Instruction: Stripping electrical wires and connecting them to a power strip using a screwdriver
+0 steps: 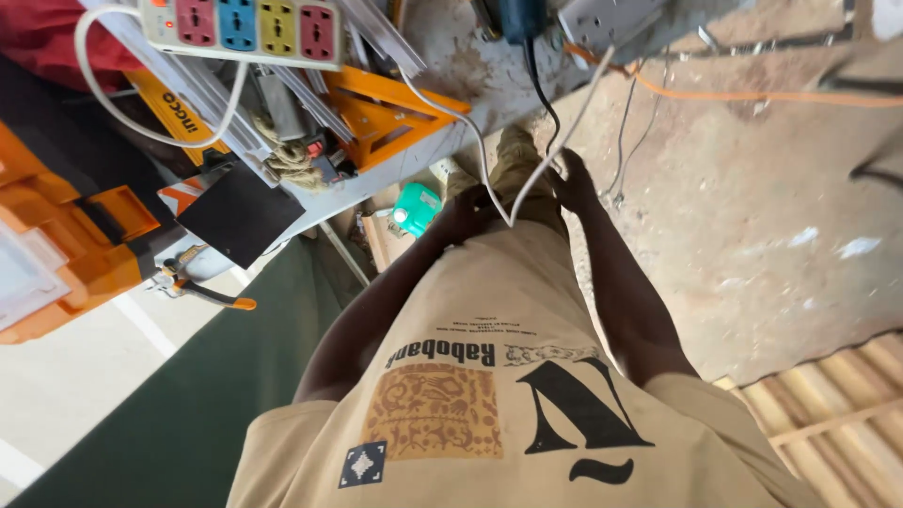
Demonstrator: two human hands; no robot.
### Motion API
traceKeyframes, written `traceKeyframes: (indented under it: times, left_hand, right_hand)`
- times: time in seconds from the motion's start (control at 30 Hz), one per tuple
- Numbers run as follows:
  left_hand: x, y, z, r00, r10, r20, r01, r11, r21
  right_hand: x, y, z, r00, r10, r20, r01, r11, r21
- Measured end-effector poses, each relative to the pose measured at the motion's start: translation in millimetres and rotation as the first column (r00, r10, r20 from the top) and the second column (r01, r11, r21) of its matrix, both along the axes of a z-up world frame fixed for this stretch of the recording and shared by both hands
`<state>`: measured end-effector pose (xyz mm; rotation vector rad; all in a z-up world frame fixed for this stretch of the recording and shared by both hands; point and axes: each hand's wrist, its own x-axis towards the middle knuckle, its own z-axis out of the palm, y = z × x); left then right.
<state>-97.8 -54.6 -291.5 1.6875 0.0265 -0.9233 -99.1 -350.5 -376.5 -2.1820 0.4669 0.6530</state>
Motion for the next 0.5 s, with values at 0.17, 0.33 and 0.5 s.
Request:
traceKeyframes:
  times: [0.17, 0.33, 0.5]
  left_hand:
    - [-8.4, 4.9, -37.9, 0.984, -0.142, -0.111, 0.153, 0.983, 0.099]
    - [-9.1, -21.8, -38.9, 0.919, -0.385, 0.081, 0.371, 0.916, 0.152]
    - [-80.0, -102.9, -61.1, 0.996, -0.035, -0.086, 0.017, 0.977, -0.211]
  right_hand:
    - [-38.8, 27.0, -55.3, 0.986, 0.159, 0.039, -0.143, 0.952, -0.27]
    - [-34.9, 39.6, 47.7, 0.952, -0.303, 0.043, 0.305, 0.95, -0.069]
    - [-21.3, 66.1, 145.8, 0.661, -0.681, -0.315, 0.74, 0.521, 0.425]
